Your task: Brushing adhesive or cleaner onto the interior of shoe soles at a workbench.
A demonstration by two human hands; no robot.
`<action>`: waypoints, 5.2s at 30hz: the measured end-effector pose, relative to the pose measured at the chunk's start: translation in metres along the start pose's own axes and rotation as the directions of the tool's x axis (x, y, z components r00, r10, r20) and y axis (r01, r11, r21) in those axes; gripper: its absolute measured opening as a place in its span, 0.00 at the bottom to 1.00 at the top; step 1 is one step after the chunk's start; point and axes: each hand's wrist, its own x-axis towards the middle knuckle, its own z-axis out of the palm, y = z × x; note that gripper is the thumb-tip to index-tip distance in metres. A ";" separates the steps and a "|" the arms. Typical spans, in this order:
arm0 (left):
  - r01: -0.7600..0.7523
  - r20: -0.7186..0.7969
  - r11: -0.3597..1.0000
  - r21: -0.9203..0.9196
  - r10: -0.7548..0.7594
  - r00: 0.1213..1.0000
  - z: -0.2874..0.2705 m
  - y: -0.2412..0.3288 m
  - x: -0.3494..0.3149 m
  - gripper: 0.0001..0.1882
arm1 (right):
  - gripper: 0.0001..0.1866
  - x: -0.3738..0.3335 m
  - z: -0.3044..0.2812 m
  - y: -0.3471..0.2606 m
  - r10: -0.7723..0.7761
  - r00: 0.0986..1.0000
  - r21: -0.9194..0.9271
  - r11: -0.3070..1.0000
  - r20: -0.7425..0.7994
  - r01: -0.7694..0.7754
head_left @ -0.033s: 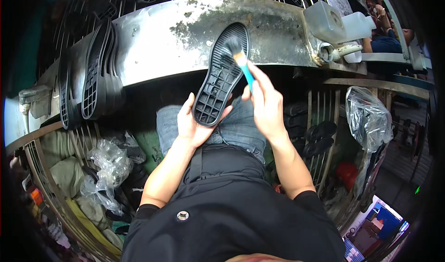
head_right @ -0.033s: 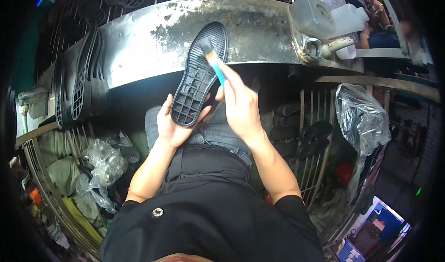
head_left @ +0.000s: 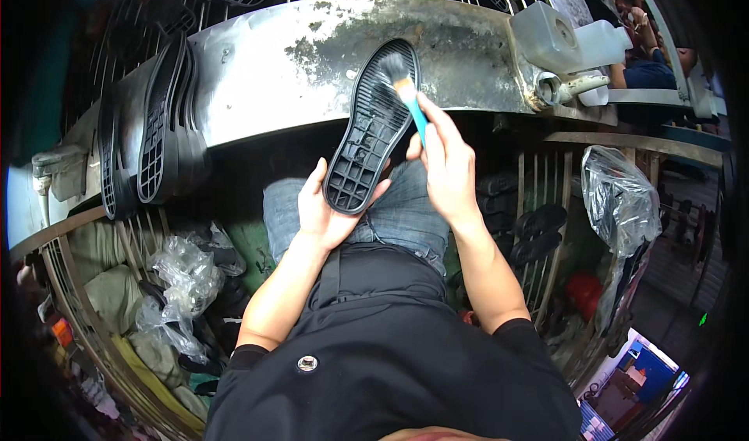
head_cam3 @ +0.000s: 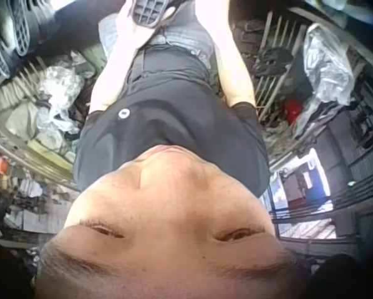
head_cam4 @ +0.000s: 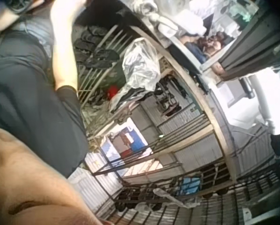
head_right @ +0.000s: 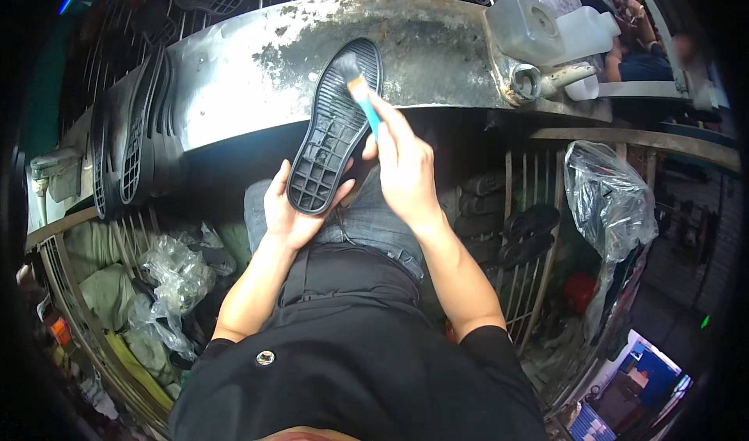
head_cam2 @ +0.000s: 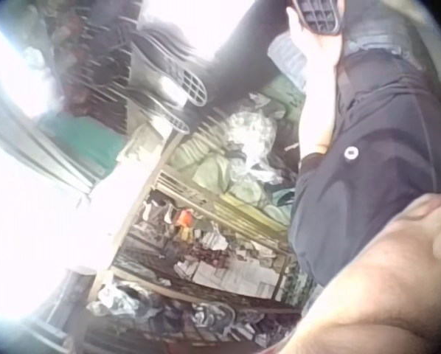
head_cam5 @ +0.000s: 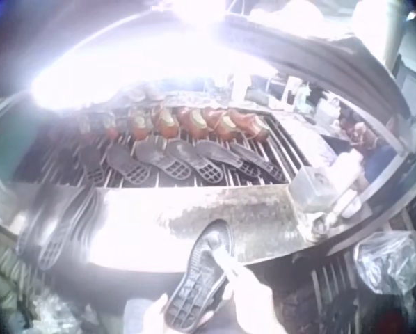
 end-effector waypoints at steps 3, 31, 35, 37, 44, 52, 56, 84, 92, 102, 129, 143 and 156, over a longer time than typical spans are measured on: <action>-0.010 -0.012 1.000 0.010 0.010 1.000 0.001 0.001 0.001 0.37 | 0.23 0.029 0.013 0.020 0.012 0.997 -0.183 0.983 -0.074 -0.026; -0.026 -0.011 0.998 0.049 0.027 1.000 -0.017 -0.007 -0.002 0.37 | 0.30 -0.105 0.023 -0.015 -0.175 0.979 -0.264 0.944 0.103 0.196; -0.020 0.023 0.995 0.102 0.018 1.000 -0.001 -0.013 -0.005 0.36 | 0.28 -0.044 0.016 0.000 -0.326 0.935 -0.373 0.892 -0.140 0.255; -0.032 -0.011 0.993 0.112 0.033 0.999 0.001 -0.016 -0.004 0.36 | 0.28 -0.013 0.019 0.011 -0.408 0.900 -0.507 0.815 -0.155 0.281; 0.011 0.100 1.000 0.020 -0.013 0.995 -0.016 -0.016 -0.001 0.36 | 0.31 -0.045 0.032 0.020 -0.419 0.907 -0.554 0.748 0.032 0.365; -0.028 -0.018 0.993 0.113 0.030 0.999 -0.003 -0.009 0.009 0.41 | 0.31 -0.106 0.013 -0.010 -0.107 0.972 -0.483 0.853 0.207 0.197; 0.009 -0.146 0.998 0.068 0.001 0.989 0.006 -0.008 0.009 0.41 | 0.26 -0.076 -0.002 -0.021 0.076 0.994 -0.222 0.974 0.080 -0.057; 0.021 -0.001 0.999 0.041 -0.021 1.000 -0.008 -0.008 0.014 0.42 | 0.22 -0.089 -0.008 -0.039 0.228 0.971 -0.062 0.973 0.065 -0.224; 0.010 -0.026 0.999 0.040 -0.009 1.000 0.004 -0.013 0.005 0.40 | 0.10 -0.030 0.012 -0.007 -0.074 0.996 0.042 0.996 -0.046 0.076; 0.026 -0.061 0.998 0.060 -0.022 0.998 0.012 -0.004 0.008 0.35 | 0.08 -0.028 -0.076 0.033 0.051 0.944 0.278 0.959 -0.327 0.045; 0.303 0.606 -0.720 0.625 0.691 0.393 0.098 0.167 -0.112 0.29 | 0.11 -0.037 -0.033 0.038 -0.002 0.980 0.186 0.982 -0.199 0.039; -0.447 0.574 -0.421 0.789 0.249 0.780 0.048 0.014 -0.028 0.49 | 0.10 0.021 -0.183 0.054 -0.309 0.722 -0.365 0.927 -0.620 0.083; -0.083 -0.049 0.826 0.557 0.133 0.990 0.041 -0.014 0.003 0.46 | 0.08 0.027 -0.171 0.059 -0.238 0.720 -0.242 0.965 -0.652 0.100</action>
